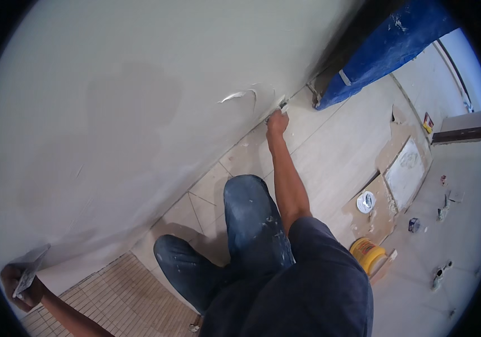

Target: The person is plastering a wall using a putty knife and joint compound.

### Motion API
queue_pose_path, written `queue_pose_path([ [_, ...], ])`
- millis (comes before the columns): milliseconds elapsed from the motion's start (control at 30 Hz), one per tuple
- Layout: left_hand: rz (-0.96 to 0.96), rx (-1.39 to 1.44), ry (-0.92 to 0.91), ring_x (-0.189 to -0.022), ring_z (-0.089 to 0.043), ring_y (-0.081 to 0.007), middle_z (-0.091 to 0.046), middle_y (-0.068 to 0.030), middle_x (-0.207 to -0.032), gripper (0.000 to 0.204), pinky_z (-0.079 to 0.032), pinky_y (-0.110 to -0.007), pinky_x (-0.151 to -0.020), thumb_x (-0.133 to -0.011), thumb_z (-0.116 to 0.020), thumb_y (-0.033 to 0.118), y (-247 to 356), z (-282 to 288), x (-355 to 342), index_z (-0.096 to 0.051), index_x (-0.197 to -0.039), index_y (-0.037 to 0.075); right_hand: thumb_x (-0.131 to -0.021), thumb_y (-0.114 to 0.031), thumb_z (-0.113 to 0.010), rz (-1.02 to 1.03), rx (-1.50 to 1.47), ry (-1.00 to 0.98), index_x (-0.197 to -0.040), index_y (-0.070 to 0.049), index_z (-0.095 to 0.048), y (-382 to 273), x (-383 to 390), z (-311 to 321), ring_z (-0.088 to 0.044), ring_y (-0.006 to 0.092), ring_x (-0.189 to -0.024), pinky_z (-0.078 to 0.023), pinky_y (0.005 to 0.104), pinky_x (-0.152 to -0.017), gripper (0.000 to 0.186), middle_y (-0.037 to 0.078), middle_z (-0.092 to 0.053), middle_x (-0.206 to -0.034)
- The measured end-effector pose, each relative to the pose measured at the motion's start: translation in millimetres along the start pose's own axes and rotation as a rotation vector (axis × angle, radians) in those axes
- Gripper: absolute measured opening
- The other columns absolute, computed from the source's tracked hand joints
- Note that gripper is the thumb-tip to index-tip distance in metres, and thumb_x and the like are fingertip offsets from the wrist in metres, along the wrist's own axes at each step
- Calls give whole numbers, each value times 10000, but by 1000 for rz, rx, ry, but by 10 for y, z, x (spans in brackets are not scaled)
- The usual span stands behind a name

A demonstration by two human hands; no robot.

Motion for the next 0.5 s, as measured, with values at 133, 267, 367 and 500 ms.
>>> queue_pose_path([
  [133, 31, -242, -255, -571, -438, -223, -502, -173, -665, 232, -365, -336, -520, -754, -475, 189, -10, -297, 21, -435, -646, -12, -920, -182, -513, 439, 132, 126, -1188, 121, -538, -1234, 996, 65, -564, 415, -1072, -421, 440, -943, 406, 259, -587, -1139],
  [267, 30, 27, -155, -589, -456, -242, -517, -204, -692, 315, -382, -351, -530, -892, -491, 218, 95, -376, -19, -506, -749, -62, -871, -50, -559, 936, 181, 77, -1236, 109, -509, -2195, 2508, -151, -513, 405, -1096, -419, 432, -943, 401, 262, -509, -1194],
  [367, -139, -55, -116, -574, -482, -254, -537, -212, -689, 251, -414, -361, -515, -932, -455, 121, 317, -466, -22, -512, -781, -72, -734, 73, -614, 1152, 136, -158, -1201, 65, -583, -2397, 3520, -228, -527, 394, -1085, -466, 408, -897, 468, 221, -535, -1198],
  [500, -188, -130, -173, -557, -501, -252, -565, -211, -708, 250, -424, -354, -506, -941, -476, 101, 316, -470, -15, -521, -785, -90, -734, 116, -586, 1230, 225, -288, -1206, 10, -609, -2248, 3716, -46, -595, 365, -1014, -494, 388, -879, 484, 192, -616, -1091],
])
Point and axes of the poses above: each hand's wrist, its own x-axis away from the middle knuckle, its own z-axis out of the back of the hand, y = z × x, the point moved 10 cm from there along -x, towards the middle knuckle
